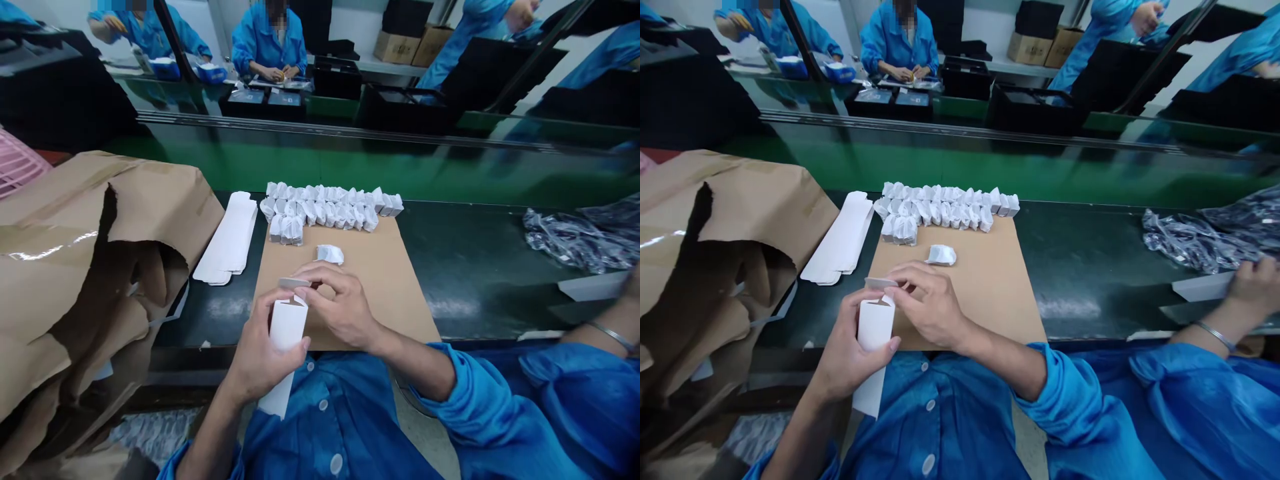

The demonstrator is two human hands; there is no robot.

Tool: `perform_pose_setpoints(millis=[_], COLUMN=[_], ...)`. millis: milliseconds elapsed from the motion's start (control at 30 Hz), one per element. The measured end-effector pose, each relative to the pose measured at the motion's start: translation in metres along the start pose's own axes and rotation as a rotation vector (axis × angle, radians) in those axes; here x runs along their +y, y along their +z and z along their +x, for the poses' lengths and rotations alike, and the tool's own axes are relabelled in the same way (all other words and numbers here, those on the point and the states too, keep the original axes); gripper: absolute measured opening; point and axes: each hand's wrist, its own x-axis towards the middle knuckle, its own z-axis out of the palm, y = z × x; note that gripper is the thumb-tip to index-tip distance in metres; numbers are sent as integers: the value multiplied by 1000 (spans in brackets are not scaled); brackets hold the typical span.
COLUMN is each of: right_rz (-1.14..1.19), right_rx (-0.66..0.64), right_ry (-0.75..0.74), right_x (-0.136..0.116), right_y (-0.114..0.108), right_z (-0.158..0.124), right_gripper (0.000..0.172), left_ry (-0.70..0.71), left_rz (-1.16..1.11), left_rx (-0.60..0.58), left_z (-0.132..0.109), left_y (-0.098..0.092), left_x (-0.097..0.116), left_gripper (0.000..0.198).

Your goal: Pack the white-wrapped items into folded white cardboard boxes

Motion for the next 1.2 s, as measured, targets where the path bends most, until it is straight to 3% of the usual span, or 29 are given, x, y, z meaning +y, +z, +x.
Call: perform_pose_setpoints(millis=[100, 167, 300, 467, 600, 700, 833, 900, 1067, 1200], right_rz=[57, 151, 310, 473, 426, 373, 297, 201, -119, -118], right_rx=[-156, -259, -196, -190, -181, -184, -118, -96, -152, -166], right_ry=[-155, -117, 77, 229, 360, 373, 296, 188, -216, -260], right_x=[0, 1, -5, -12, -11, -12, -16, -17, -14, -11], right_y=[-7, -14, -19, -14, -12, -13, -12, -11, -12, -13], right_z=[-4, -4, -5, -10, -11, -11, -14, -16, -24, -28], right_gripper=[20, 26, 18, 25, 25, 24, 12, 9, 21, 23], left_ry=[10, 4, -10, 42, 99, 116, 55, 66, 125, 104], left_rz=[20, 15, -47, -41, 24, 27, 76, 142, 190, 179], left_rx=[72, 105, 91, 27, 34, 104, 103, 78, 43, 0], left_z=[-8, -13, -18, -15, -13, -18, -23, -21, -18, -20], left_y=[8, 13, 19, 11, 9, 15, 18, 16, 11, 9], left_x=[1, 2, 6, 13, 12, 7, 6, 9, 16, 20], left_gripper=[61, 66, 74, 70, 65, 79, 102, 98, 92, 92])
